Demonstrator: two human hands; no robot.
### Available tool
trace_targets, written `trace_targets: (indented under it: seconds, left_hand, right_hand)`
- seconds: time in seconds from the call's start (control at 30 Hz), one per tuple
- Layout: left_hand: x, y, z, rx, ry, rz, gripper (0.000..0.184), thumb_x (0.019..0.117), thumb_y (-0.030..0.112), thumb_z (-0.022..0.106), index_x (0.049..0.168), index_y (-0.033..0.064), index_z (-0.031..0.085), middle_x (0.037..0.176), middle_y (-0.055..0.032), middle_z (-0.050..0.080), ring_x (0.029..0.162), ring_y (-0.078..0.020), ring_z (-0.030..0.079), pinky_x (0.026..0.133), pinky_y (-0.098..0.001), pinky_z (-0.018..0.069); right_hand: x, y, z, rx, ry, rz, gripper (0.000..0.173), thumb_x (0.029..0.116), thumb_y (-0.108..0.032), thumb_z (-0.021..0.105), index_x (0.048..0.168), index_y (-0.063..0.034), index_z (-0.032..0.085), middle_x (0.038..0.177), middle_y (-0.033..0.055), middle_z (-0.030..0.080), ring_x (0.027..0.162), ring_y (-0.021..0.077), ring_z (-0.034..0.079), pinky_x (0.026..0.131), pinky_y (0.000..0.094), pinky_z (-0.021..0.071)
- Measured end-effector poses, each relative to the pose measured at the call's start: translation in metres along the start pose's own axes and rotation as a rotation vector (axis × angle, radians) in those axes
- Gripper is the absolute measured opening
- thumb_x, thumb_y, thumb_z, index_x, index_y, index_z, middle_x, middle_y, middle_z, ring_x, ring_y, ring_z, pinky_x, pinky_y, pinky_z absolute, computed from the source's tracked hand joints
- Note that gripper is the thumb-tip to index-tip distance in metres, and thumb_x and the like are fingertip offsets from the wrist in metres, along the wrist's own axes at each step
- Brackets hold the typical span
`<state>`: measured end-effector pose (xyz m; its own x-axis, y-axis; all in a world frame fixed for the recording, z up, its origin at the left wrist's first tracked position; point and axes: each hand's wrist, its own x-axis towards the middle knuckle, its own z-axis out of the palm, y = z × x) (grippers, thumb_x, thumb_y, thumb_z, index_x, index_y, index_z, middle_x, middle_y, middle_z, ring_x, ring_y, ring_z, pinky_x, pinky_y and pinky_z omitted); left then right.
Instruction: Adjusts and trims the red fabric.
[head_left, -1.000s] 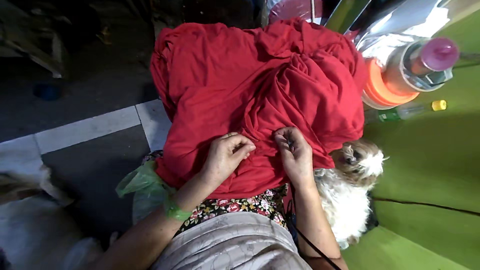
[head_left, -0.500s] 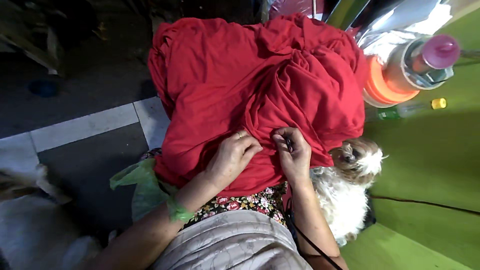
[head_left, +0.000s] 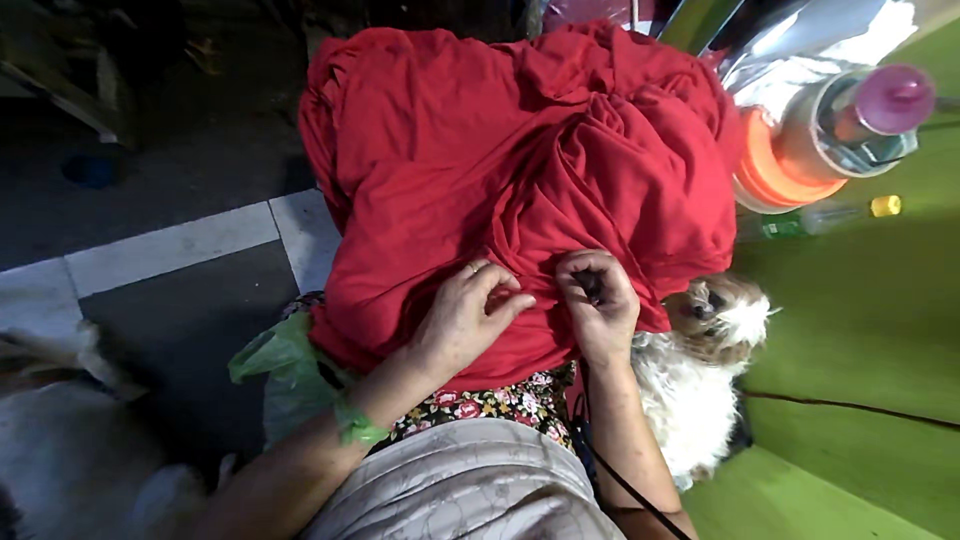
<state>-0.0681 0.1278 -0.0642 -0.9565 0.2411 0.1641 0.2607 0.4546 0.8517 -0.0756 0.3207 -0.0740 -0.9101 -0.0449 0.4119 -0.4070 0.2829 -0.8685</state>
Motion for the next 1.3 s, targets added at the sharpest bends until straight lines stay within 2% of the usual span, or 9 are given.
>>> trace_targets:
  seconds: [0.13,0.23,0.4,0.57,0.7,0.83,0.97,1.03,1.3]
  left_hand:
    - [-0.001,0.0,0.008,0.145,0.003,0.153,0.011,0.0902,0.013,0.072,0.092,0.0021,0.075,0.091,-0.0131,0.068,0.078,-0.0194,0.068,0.072,-0.0286,0.0575]
    - [0.0,-0.004,0.002,0.073,-0.031,0.159,0.008,0.0896,0.007,0.07,0.089,0.002,0.076,0.09,-0.0114,0.071,0.08,-0.0155,0.069,0.074,-0.0252,0.0571]
    - [0.002,-0.014,-0.014,-0.237,-0.127,-0.099,0.007,0.0916,0.009,0.072,0.09,0.0031,0.074,0.088,-0.0023,0.069,0.075,-0.0004,0.065,0.071,-0.0151,0.0561]
    - [0.001,-0.01,-0.016,-0.397,-0.163,-0.256,0.011,0.1033,0.008,0.057,0.102,-0.0002,0.064,0.087,-0.0027,0.072,0.076,-0.0045,0.071,0.074,-0.0221,0.0612]
    - [-0.003,-0.01,-0.012,-0.425,-0.076,-0.297,0.015,0.1067,0.01,0.05,0.106,-0.0004,0.061,0.088,-0.0021,0.071,0.075,-0.0049,0.071,0.073,-0.0225,0.0612]
    - [-0.006,-0.011,-0.008,-0.273,0.028,-0.168,0.014,0.1039,0.011,0.056,0.105,-0.0001,0.064,0.089,-0.0028,0.069,0.076,-0.0039,0.069,0.072,-0.0206,0.0597]
    - [-0.002,-0.016,0.003,0.004,0.09,0.216,0.013,0.0949,0.01,0.067,0.098,0.0022,0.077,0.095,-0.0113,0.072,0.087,-0.0121,0.068,0.082,-0.0206,0.0551]
    - [0.001,-0.017,0.007,0.123,0.074,0.334,0.013,0.0947,0.009,0.067,0.099,0.0039,0.079,0.091,-0.0125,0.071,0.084,-0.0177,0.069,0.08,-0.024,0.056]
    - [-0.001,-0.015,0.012,0.382,0.0,0.379,0.012,0.097,0.007,0.062,0.097,0.0008,0.073,0.094,-0.0179,0.069,0.09,-0.0322,0.071,0.078,-0.0394,0.0598]
  right_hand:
    - [-0.003,-0.001,-0.004,-0.039,-0.06,-0.041,0.014,0.0861,0.009,0.058,0.096,0.0003,0.063,0.088,0.0014,0.069,0.08,-0.0001,0.064,0.072,0.0157,0.0542]
    - [-0.007,-0.003,-0.012,-0.233,-0.179,-0.077,0.013,0.0863,0.005,0.059,0.098,0.0051,0.065,0.084,0.0094,0.07,0.073,0.0075,0.066,0.069,0.0205,0.0556]
    - [-0.018,-0.012,-0.027,-0.382,-0.269,0.051,0.026,0.0909,-0.015,0.059,0.112,0.0,0.065,0.099,0.0092,0.072,0.09,0.0113,0.069,0.076,0.0304,0.0573]
    - [-0.024,-0.015,-0.03,-0.38,-0.302,0.038,0.027,0.0959,-0.016,0.062,0.115,0.0015,0.067,0.105,0.0124,0.073,0.097,0.0161,0.07,0.085,0.0353,0.0571]
    - [-0.022,-0.015,-0.031,-0.37,-0.313,0.024,0.026,0.0978,-0.016,0.062,0.116,0.0029,0.068,0.106,0.0138,0.072,0.098,0.0173,0.07,0.087,0.0348,0.0569]
    - [-0.022,-0.014,-0.03,-0.299,-0.276,0.115,0.028,0.0978,-0.015,0.062,0.118,0.0032,0.065,0.107,0.0112,0.072,0.097,0.0083,0.068,0.087,0.0266,0.056]
    - [-0.021,-0.015,-0.029,-0.285,-0.255,0.16,0.027,0.0965,-0.015,0.062,0.118,0.0018,0.064,0.104,0.0083,0.071,0.093,0.0039,0.067,0.084,0.0229,0.0553]
    - [-0.021,-0.014,-0.028,-0.29,-0.247,0.16,0.028,0.0958,-0.014,0.062,0.119,0.0019,0.064,0.103,0.0082,0.071,0.093,0.0038,0.067,0.083,0.0226,0.0556]
    - [-0.022,-0.013,-0.026,-0.294,-0.236,0.159,0.027,0.0955,-0.013,0.062,0.118,0.0017,0.064,0.101,0.0079,0.072,0.091,0.0043,0.068,0.081,0.0227,0.0561]
